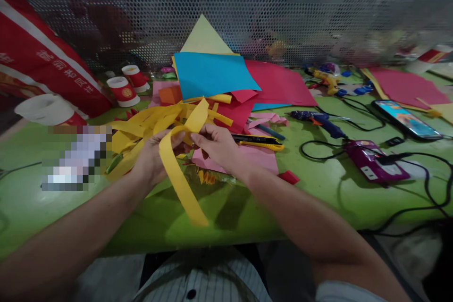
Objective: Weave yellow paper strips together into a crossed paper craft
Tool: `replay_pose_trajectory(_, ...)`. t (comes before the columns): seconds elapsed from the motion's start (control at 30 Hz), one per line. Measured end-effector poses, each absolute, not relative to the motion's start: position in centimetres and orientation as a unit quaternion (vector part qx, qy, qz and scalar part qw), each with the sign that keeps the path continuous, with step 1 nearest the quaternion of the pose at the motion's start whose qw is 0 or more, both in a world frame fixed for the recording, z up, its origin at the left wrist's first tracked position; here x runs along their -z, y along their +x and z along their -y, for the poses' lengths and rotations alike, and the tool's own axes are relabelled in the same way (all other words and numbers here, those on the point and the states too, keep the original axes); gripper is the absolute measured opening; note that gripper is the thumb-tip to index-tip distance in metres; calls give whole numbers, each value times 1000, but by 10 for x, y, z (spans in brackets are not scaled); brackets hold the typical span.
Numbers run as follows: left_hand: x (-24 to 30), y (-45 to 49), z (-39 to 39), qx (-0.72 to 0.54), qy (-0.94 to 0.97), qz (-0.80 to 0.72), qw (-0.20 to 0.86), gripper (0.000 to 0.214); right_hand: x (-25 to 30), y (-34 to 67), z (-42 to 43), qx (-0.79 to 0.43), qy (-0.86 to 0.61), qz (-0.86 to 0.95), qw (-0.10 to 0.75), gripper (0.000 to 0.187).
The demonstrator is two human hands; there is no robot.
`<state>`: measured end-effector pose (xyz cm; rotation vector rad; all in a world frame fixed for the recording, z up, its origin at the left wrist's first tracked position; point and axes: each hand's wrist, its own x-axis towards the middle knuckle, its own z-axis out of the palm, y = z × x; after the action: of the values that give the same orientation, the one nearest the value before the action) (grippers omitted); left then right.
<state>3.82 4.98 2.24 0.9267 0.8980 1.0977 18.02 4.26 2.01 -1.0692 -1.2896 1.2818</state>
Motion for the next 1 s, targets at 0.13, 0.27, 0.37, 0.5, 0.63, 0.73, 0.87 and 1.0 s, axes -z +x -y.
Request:
replay_pose_trajectory(0.13,-25,38,-48,-468,415,-390,675,16,-17,182,-42,-495,-452,550,499,29)
replay_pose_trajectory(0.27,-27,38,-49,-469,400,-400,678,20,-15,183,-42,-481,-453,563,496,25)
replay_pose_trajectory(0.37,-29,39,-48,-459,379,-423,683,19,-15,183,-42,-496,-438,549,512,21)
replay_pose_trajectory(0.5,-29,39,-49,-437,372,-428,698,18,-12,182,-45,-480,-415,534,559,20)
replay_pose_trajectory(0.63,-25,36,-52,-425,371,-406,719,23,-4,182,-47,-417,-427,555,579,19)
replay_pose_trajectory(0.73,-26,35,-53,-428,365,-420,712,23,-2,182,-48,-364,-413,588,593,17)
replay_pose_trajectory(0.87,-27,36,-52,-440,352,-421,711,22,-3,188,-47,-280,-359,675,581,11)
replay_pose_trajectory(1.0,-23,35,-53,-458,350,-413,705,23,-2,195,-47,-206,-358,735,538,17)
